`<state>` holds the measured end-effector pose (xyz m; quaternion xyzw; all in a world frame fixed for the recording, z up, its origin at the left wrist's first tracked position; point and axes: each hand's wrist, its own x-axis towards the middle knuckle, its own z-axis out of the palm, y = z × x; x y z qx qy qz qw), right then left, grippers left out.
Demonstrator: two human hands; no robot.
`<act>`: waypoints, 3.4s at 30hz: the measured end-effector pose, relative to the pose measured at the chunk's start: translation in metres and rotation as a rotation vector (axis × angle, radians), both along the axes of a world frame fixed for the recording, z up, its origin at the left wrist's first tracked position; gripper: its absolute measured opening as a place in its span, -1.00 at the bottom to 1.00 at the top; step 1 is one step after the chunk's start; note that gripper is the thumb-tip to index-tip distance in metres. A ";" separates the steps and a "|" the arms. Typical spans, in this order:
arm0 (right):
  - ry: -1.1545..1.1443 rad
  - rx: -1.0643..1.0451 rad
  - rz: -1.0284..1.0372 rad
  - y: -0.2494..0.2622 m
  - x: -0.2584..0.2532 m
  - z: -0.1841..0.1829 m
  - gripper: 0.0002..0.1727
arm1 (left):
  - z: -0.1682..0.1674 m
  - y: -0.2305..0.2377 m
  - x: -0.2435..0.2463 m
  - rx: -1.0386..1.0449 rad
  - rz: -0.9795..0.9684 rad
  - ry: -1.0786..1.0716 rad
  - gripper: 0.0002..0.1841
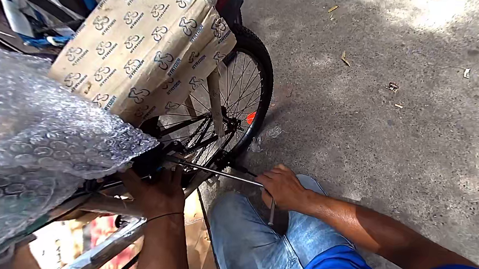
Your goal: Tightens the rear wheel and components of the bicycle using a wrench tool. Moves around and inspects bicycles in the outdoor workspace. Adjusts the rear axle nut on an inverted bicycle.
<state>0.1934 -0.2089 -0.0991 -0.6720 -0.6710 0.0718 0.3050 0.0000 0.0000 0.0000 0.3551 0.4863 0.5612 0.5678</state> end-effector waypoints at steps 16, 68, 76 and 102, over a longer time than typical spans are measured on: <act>0.810 -0.375 0.055 -0.019 0.007 0.013 -0.66 | -0.061 0.018 -0.006 0.050 -0.240 -0.647 0.08; 1.533 0.154 -0.085 -0.026 0.008 0.002 -0.49 | -0.064 0.040 0.006 0.128 -0.413 -0.658 -0.28; 0.775 0.060 -0.159 -0.014 0.031 -0.029 -0.72 | -0.055 0.012 0.021 0.205 -0.271 -0.715 -0.11; 0.574 0.107 -0.037 0.000 0.065 -0.028 -0.66 | -0.043 0.019 0.030 0.063 -0.150 -0.322 -0.50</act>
